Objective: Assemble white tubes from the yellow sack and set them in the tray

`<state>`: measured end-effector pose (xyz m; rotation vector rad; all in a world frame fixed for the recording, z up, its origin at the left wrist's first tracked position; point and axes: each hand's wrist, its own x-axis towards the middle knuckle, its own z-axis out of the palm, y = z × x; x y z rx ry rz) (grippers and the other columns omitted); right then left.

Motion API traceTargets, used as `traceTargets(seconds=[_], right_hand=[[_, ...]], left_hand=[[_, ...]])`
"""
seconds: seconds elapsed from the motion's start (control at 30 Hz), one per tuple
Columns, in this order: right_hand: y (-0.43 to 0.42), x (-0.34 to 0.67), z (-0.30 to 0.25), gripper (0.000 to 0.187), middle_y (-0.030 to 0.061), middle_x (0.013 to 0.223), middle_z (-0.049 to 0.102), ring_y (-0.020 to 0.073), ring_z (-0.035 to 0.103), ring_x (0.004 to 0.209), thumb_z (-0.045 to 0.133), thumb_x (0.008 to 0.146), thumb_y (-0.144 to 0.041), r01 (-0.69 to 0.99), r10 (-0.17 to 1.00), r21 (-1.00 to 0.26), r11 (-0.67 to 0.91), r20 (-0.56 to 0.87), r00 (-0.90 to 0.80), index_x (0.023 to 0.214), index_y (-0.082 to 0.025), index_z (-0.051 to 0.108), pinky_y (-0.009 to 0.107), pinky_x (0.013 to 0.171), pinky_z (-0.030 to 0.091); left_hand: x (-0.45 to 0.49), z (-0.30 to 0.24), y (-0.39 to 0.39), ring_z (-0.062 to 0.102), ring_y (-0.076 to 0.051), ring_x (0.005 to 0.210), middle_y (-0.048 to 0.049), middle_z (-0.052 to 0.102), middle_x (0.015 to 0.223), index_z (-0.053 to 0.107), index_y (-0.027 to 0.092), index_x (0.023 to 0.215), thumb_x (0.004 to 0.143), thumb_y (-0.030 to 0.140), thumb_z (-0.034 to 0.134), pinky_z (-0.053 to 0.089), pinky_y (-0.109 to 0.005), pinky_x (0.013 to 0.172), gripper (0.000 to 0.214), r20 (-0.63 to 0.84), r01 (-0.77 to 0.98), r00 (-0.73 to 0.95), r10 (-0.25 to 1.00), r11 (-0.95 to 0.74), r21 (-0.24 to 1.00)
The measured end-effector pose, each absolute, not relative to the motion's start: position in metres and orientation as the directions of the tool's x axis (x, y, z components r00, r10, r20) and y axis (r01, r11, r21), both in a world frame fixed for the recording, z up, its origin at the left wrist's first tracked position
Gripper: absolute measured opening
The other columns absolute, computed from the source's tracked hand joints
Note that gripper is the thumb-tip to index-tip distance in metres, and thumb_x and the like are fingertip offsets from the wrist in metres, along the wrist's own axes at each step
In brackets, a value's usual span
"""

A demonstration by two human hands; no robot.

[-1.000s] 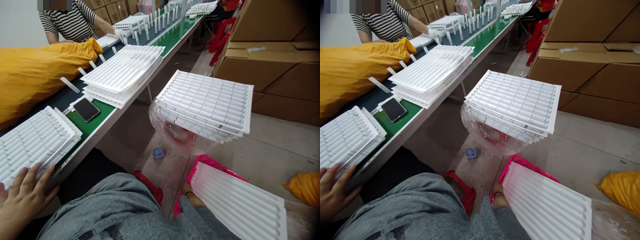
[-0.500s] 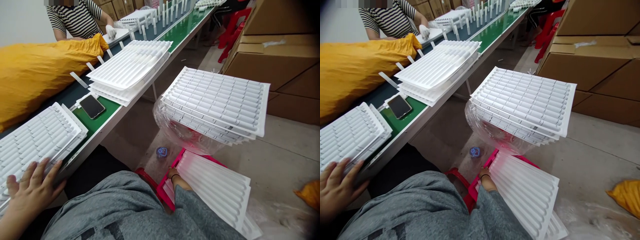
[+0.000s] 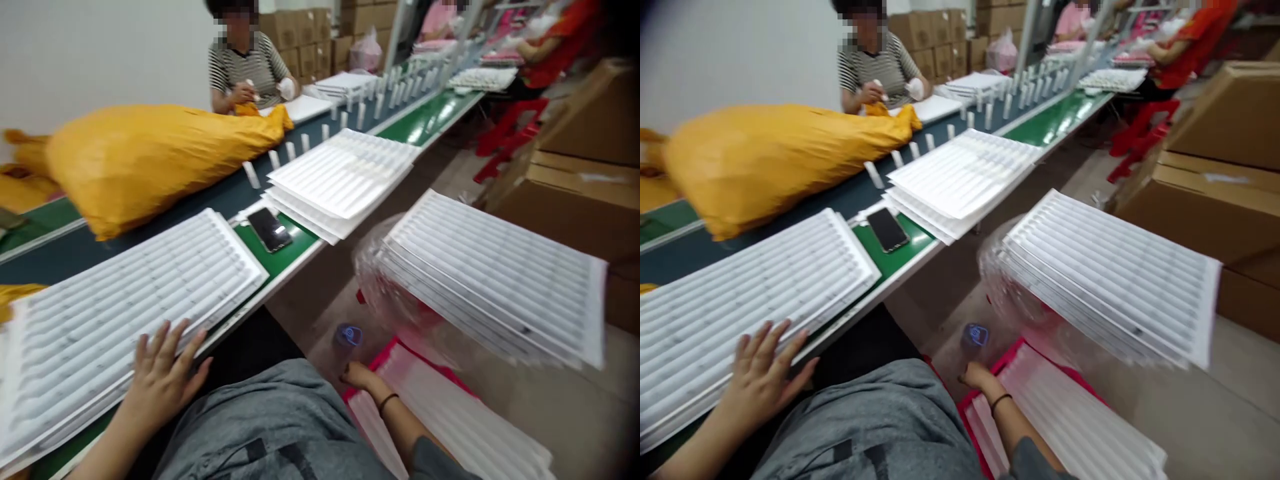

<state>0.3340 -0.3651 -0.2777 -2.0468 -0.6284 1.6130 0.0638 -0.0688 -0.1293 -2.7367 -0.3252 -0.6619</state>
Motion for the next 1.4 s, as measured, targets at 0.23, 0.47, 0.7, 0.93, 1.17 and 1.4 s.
traceTargets(seconds=[0.23, 0.47, 0.7, 0.93, 1.17, 1.4], right_hand=[[-0.213, 0.350, -0.107, 0.028, 0.0010, 0.073, 0.064, 0.0090, 0.056, 0.058, 0.050, 0.091, -0.036, 0.300, 0.874, -0.854, -0.425, -0.474, -0.108, 0.081, -0.014, 0.065, 0.019, 0.053, 0.042], [-0.097, 0.322, -0.050, 0.014, 0.0082, 0.082, 0.065, 0.0230, 0.061, 0.080, 0.052, 0.078, -0.020, 0.908, 0.984, -0.389, 0.158, -0.015, -0.178, 0.073, -0.019, 0.065, 0.034, 0.076, 0.047], [-0.109, 0.363, -0.130, 0.026, 0.0088, 0.087, 0.069, 0.0240, 0.067, 0.073, 0.046, 0.078, -0.015, 0.957, 0.980, -0.211, 0.199, 0.073, -0.188, 0.088, -0.024, 0.068, 0.033, 0.064, 0.052], [-0.093, 0.373, -0.120, 0.035, 0.0085, 0.096, 0.068, 0.0232, 0.069, 0.081, 0.051, 0.076, -0.017, 0.931, 0.971, -0.279, 0.235, 0.034, -0.235, 0.105, -0.026, 0.069, 0.032, 0.072, 0.057], [-0.087, 0.365, -0.104, 0.020, 0.0094, 0.104, 0.065, 0.0240, 0.066, 0.093, 0.058, 0.073, -0.016, 0.936, 0.973, -0.271, 0.226, 0.021, -0.229, 0.088, -0.023, 0.067, 0.032, 0.079, 0.055], [-0.093, 0.338, -0.047, 0.014, 0.0048, 0.081, 0.064, 0.0186, 0.061, 0.069, 0.057, 0.084, -0.031, 0.878, 0.993, -0.470, 0.089, 0.115, -0.040, 0.093, -0.021, 0.060, 0.028, 0.062, 0.049]], left_hand=[[0.011, -0.096, -0.068, 0.051, -0.032, 0.126, -0.0107, 0.055, 0.134, 0.043, 0.031, 0.140, 0.077, 0.012, 0.065, 0.046, -0.046, 0.103, 0.070, 0.552, 0.406, 0.774, 0.311, -0.912, -0.056], [-0.066, -0.050, -0.046, 0.057, -0.025, 0.116, -0.0097, 0.062, 0.122, 0.053, 0.028, 0.127, 0.083, 0.011, 0.055, 0.050, -0.040, 0.096, 0.048, 0.571, 0.665, 0.567, 0.594, -0.739, 0.109], [-0.138, -0.032, 0.045, 0.062, -0.029, 0.102, -0.0153, 0.068, 0.108, 0.065, 0.014, 0.103, 0.084, 0.026, 0.043, 0.047, -0.042, 0.090, 0.031, 0.157, 0.961, 0.024, 0.987, -0.066, 0.267], [-0.129, -0.053, 0.096, 0.063, -0.030, 0.092, -0.0151, 0.069, 0.092, 0.064, 0.014, 0.086, 0.075, 0.025, 0.057, 0.048, -0.040, 0.083, 0.017, 0.110, 0.909, 0.050, 0.993, -0.090, 0.407], [-0.101, -0.018, 0.057, 0.060, -0.021, 0.105, -0.0071, 0.065, 0.112, 0.058, 0.021, 0.107, 0.084, 0.031, 0.059, 0.048, -0.034, 0.091, 0.025, 0.299, 0.592, 0.133, 0.945, -0.317, 0.741], [-0.060, -0.006, 0.023, 0.065, -0.012, 0.084, -0.0008, 0.069, 0.096, 0.047, 0.026, 0.125, 0.070, 0.025, 0.079, 0.054, -0.024, 0.079, 0.064, -0.018, -0.393, -0.016, 1.000, 0.010, 0.919]])
